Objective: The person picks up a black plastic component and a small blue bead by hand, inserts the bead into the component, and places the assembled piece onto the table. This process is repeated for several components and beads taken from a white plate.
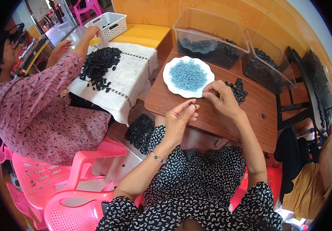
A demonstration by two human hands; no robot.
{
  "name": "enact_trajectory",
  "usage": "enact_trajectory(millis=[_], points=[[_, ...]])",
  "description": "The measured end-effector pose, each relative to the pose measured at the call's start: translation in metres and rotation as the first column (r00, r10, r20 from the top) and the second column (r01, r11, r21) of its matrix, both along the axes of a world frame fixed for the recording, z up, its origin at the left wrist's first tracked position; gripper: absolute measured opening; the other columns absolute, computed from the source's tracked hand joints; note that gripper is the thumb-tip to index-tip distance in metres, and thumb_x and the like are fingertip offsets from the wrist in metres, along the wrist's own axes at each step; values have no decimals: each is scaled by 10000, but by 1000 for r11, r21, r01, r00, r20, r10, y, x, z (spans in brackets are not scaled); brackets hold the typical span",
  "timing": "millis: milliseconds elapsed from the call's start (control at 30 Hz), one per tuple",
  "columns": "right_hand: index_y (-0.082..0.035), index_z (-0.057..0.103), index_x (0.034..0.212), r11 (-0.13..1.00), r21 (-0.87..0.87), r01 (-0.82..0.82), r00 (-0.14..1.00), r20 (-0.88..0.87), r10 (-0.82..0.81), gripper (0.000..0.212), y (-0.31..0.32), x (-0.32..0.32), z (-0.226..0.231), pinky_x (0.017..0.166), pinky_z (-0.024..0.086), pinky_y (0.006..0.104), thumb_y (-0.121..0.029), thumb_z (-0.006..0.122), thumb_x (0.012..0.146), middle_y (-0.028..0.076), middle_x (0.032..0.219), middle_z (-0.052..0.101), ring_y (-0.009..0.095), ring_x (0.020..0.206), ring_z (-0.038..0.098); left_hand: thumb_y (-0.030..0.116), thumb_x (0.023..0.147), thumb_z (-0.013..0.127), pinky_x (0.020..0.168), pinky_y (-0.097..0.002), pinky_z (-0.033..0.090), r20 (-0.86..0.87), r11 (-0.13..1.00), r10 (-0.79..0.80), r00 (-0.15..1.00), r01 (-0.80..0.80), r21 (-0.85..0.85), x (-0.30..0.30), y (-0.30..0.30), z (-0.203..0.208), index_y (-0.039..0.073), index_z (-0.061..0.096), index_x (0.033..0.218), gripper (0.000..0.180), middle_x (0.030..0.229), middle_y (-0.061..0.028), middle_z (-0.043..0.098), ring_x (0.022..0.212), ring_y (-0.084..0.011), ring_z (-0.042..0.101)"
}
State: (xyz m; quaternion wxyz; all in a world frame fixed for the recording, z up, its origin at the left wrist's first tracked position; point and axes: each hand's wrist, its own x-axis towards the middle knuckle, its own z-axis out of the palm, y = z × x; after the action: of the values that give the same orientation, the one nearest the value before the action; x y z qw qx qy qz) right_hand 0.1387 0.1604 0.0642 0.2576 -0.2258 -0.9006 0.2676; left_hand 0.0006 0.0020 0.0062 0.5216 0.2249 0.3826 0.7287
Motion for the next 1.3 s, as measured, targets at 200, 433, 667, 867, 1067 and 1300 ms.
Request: enact_trajectory(millis=[200, 433, 667, 867, 1067, 1300], points=[[-14, 695, 1056, 746, -626, -225, 939, -345, -6, 134, -30, 13, 13, 880, 513, 248, -102, 737, 963, -5, 1017, 699, 72, 957, 637, 191, 1028, 657, 791, -255, 587, 290, 972, -205, 935, 161, 169, -9, -3, 1, -22, 583, 1395, 431, 1206, -129, 710, 892, -128, 680], [3, 671, 1053, 710, -638, -298, 908, -418, 5, 170, -59, 25, 18, 880, 488, 254, -114, 746, 957, 19, 1040, 650, 92, 972, 603, 173, 1012, 675, 796, -265, 583, 269, 954, -265, 926, 210, 214, -1, -4, 4, -9, 583, 1404, 442, 1211, -105, 708, 898, -121, 661], [2, 676, 1044, 735, -635, -239, 900, -428, -78, 149, -65, 32, 9, 875, 483, 251, -107, 736, 962, 23, 1045, 641, 88, 971, 592, 113, 933, 774, 756, -223, 508, -430, 987, 28, 903, 43, 154, 3, -5, 9, -9, 721, 1250, 344, 1109, -26, 694, 866, -85, 625], [4, 679, 1040, 738, -641, -212, 902, -418, -104, 144, -68, 32, 4, 857, 485, 241, -109, 732, 967, 22, 1046, 643, 80, 956, 594, 63, 879, 798, 701, -235, 494, -774, 952, 299, 557, -126, 278, 9, -7, 16, 22, 746, 1224, 351, 1008, -63, 655, 799, -134, 614], [3, 678, 1045, 714, -677, -178, 896, -411, -167, 134, -68, 31, -6, 816, 498, 221, -109, 715, 982, 12, 1017, 657, 68, 920, 604, 32, 882, 775, 694, -290, 520, -834, 946, 324, 446, -144, 291, 16, -9, 25, 23, 737, 1233, 353, 979, -111, 673, 808, -192, 647], [9, 662, 1074, 762, -628, -158, 875, -446, -187, 108, -77, 34, -11, 875, 503, 231, -51, 686, 987, 25, 1051, 671, 84, 972, 621, 67, 967, 699, 690, -259, 553, -712, 971, 234, 662, -121, 206, 21, -5, 15, -29, 720, 1191, 245, 1012, -116, 714, 838, -130, 694]])
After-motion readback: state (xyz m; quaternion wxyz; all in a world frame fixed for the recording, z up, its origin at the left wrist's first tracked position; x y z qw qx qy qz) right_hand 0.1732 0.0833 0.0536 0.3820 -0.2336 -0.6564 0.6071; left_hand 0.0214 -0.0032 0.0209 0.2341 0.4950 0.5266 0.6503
